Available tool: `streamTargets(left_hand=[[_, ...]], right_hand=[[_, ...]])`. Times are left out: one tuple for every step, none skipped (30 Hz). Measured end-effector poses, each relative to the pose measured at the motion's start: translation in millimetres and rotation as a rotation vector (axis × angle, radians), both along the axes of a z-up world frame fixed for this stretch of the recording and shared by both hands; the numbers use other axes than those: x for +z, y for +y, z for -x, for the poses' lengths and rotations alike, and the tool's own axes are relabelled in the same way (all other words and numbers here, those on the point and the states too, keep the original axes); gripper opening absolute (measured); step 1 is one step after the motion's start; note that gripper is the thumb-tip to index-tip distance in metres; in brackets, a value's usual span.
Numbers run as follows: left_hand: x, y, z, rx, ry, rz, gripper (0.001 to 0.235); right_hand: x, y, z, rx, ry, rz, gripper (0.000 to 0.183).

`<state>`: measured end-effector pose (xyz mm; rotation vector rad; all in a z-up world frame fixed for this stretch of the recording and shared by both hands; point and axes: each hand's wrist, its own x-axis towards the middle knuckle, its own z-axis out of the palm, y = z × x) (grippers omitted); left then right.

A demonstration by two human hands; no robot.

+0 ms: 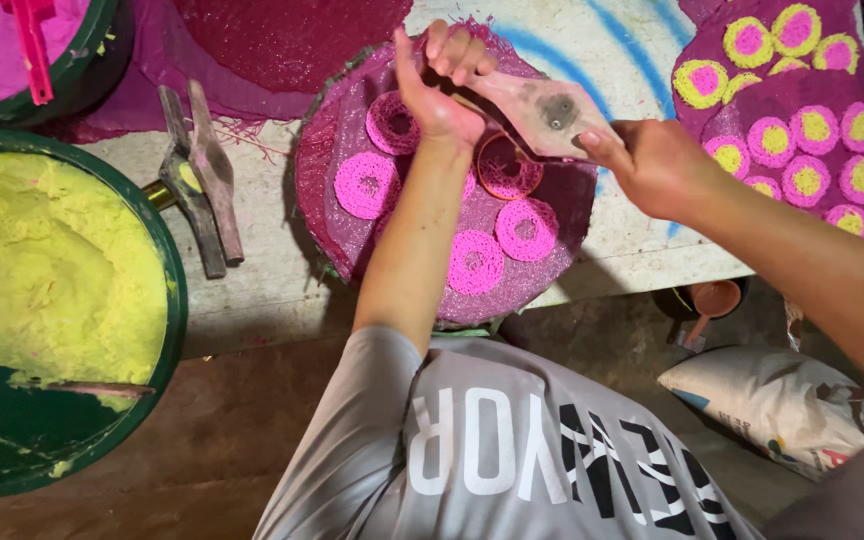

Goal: The person fills a hand-operated incense mold with yellow powder, presses the powder into small circular shapes onto a pink base, and repeats the process using various molds and colors of powder.

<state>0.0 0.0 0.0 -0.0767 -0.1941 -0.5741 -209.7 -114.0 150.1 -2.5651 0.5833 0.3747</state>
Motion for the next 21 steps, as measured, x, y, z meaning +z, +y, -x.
streamTargets(left_hand=[[8, 7, -4, -0.013, -0.012, -0.007, 0.049], [15, 14, -7, -0.026, -0.023, -0.014, 0.049], [21, 20, -10, -0.034, -0.038, -0.021, 0.049], [25, 25, -11, -0.029, -0.051, -0.029, 0.049], [27, 30, -12, -0.022, -0.063, -0.039, 0.050], [27, 34, -14, -0.015, -0.074, -0.048, 0.050], [23, 36, -12, -0.011, -0.046, -0.072, 0.050], [18, 36, -11, -0.007, -0.017, -0.096, 0.050], [13, 36, -11, 0.000, 0.008, -0.119, 0.050], [7, 34, -6, -0.009, 0.014, -0.087, 0.050], [0, 27, 2, -0.019, 0.020, -0.054, 0.050], [-6, 21, 7, -0.029, 0.026, -0.021, 0.051], [-12, 16, 12, -0.046, -0.007, -0.093, 0.051], [-17, 12, 18, -0.062, -0.039, -0.165, 0.051], [-19, 7, 19, -0.082, -0.078, -0.231, 0.053], [-20, 8, 20, -0.114, -0.178, -0.434, 0.048], [-21, 11, 19, -0.141, -0.279, -0.636, 0.046], [-18, 14, 17, -0.165, -0.381, -0.839, 0.046], [-15, 20, 18, -0.158, -0.653, -0.983, 0.044], [-11, 31, 21, -0.147, -0.929, -1.119, 0.060], [-5, 40, 25, -0.134, -1.213, -1.244, 0.085]], right_hand=[[-7, 1, -1, 0.008, -0.030, 0.017, 0.071], [-13, 3, -2, 0.017, -0.060, 0.033, 0.071], [-17, 3, -4, 0.031, -0.093, 0.050, 0.072], [-21, 4, -4, 0.020, -0.113, 0.005, 0.073], [-26, 9, -3, 0.011, -0.131, -0.041, 0.073], [-30, 11, -4, 0.003, -0.149, -0.088, 0.073], [-33, 12, -3, -0.007, -0.105, -0.100, 0.075], [-35, 12, -2, -0.016, -0.062, -0.111, 0.077], [-37, 11, -2, -0.022, -0.023, -0.121, 0.079], [-37, 8, -1, -0.038, 0.025, -0.119, 0.080], [-35, 3, 3, -0.056, 0.073, -0.116, 0.080], [-35, -2, 6, -0.074, 0.121, -0.112, 0.080], [-30, -13, 11, -0.113, 0.173, -0.091, 0.079], [-25, -26, 17, -0.152, 0.226, -0.069, 0.078], [-22, -37, 25, -0.165, 0.191, -0.076, 0.077], [-17, -49, 34, -0.177, 0.156, -0.083, 0.077], [-13, -59, 45, -0.189, 0.069, -0.168, 0.077], [-10, -67, 60, -0.200, -0.018, -0.252, 0.077], [-12, -69, 73, -0.215, -0.103, -0.340, 0.078], [-17, -70, 84, -0.262, -0.203, -0.410, 0.078], [-22, -70, 94, -0.311, -0.307, -0.480, 0.078]])
